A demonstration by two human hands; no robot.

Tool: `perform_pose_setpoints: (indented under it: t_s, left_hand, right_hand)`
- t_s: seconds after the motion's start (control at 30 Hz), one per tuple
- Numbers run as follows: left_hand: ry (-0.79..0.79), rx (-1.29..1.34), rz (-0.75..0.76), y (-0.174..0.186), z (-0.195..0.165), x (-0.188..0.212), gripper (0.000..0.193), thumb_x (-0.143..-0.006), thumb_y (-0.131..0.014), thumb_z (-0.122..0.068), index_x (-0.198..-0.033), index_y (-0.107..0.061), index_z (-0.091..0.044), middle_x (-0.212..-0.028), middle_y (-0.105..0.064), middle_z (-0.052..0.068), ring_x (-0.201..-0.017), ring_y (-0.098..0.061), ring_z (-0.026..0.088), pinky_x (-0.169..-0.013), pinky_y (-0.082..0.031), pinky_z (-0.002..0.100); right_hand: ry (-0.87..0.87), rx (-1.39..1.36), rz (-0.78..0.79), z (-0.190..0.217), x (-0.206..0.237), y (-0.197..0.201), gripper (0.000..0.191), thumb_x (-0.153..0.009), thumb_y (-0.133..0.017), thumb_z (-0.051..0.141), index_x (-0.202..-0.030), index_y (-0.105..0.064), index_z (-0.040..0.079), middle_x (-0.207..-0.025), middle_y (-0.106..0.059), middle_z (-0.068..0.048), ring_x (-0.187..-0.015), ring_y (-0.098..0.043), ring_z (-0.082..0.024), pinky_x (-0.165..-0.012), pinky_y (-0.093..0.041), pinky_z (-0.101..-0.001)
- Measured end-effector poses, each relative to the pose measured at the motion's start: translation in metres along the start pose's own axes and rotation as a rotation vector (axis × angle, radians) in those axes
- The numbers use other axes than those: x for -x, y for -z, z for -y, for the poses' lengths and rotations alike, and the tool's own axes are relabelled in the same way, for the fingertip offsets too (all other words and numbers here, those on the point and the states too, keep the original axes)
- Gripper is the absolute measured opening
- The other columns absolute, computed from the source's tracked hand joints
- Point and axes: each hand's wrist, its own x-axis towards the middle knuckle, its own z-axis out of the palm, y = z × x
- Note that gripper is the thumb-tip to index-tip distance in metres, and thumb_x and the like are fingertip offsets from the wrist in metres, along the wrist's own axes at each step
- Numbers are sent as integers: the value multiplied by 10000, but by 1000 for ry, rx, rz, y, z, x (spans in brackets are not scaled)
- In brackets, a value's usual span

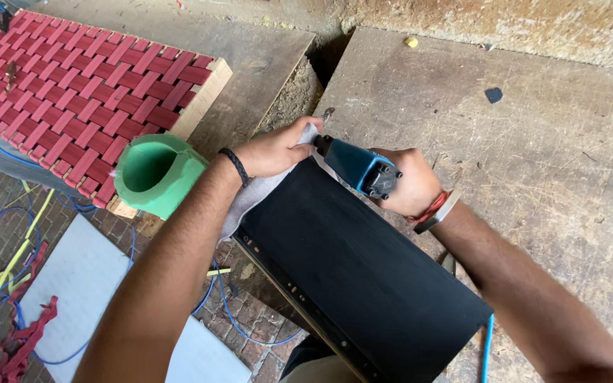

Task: The person wraps gray fabric around the edge of a black wooden box frame, folds it over, and secures it using a pneumatic nail gun. They cut the fabric with scissors, trim excess material, rotate the box to work on other sides, and press the covered panel into place on the box.

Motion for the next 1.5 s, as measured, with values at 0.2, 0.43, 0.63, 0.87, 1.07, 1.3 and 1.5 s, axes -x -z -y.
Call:
perform_pose_setpoints:
  t_s: [0.2,0.43,0.63,0.87,1.07,1.3,1.5]
  left_hand:
    - [-91,-41,-43,-8,10,-12,732,-1018,-574,-332,-1598,-191,-101,-1544,-445,247,-1429,-470,313,-1149,-382,378]
    - [-102,330,51,-15,31,-6,952,-990,-486,-609,-1668,-26,-125,-1703,-138,186,-1537,-239,303,-1186,-296,429]
    - [-586,1366,276,-69,94,96,1072,-997,-571,-662,-1747,-145,-27,-1668,-318,330,-1432,-431,385,-1024,-407,436]
    - [-748,782,-232,-108,104,160,822,-1106,-529,-489,-1672,-185,-1,-1734,-279,215,-1623,-284,305,-1330,-297,444]
    - [-630,768,-326,-107,81,163,749,-1107,-467,-447,-1647,-213,6,-1629,-421,262,-1511,-461,298,-1227,-437,423]
    - [-209,513,-552,-103,55,169,466,-1011,-589,-252,-1436,-627,-63,-1030,-816,175,-816,-761,251,-687,-597,340]
    - [-555,265,-892,-98,49,179,407,-990,-632,-62,-1396,-651,-85,-1364,-692,144,-1142,-760,255,-907,-665,330]
  right_hand:
    - [-318,420,388,87,8,51,824,-678,-722,105,-1476,-516,120,-747,-745,-139,-522,-668,-214,-485,-570,-336]
    - [-314,418,500,199,27,28,892,-737,-843,248,-1539,-470,130,-1019,-707,-89,-673,-699,-215,-555,-600,-349]
    - [-475,653,462,231,39,-11,821,-743,-847,355,-1504,-597,173,-974,-700,-33,-824,-695,-173,-656,-619,-320]
    - [-71,524,306,241,-11,-41,358,-820,-766,151,-1175,-762,103,-1173,-733,-86,-978,-725,-176,-785,-620,-317]
    - [257,714,286,221,-70,-91,285,-762,-794,120,-1044,-784,163,-1102,-765,-27,-1060,-723,-224,-923,-599,-396]
    - [227,652,150,210,-73,-94,252,-780,-796,38,-1000,-814,159,-966,-779,-20,-935,-744,-206,-829,-602,-341]
    - [200,434,230,214,-72,-91,194,-748,-802,77,-939,-775,85,-982,-760,-57,-930,-733,-214,-863,-601,-357]
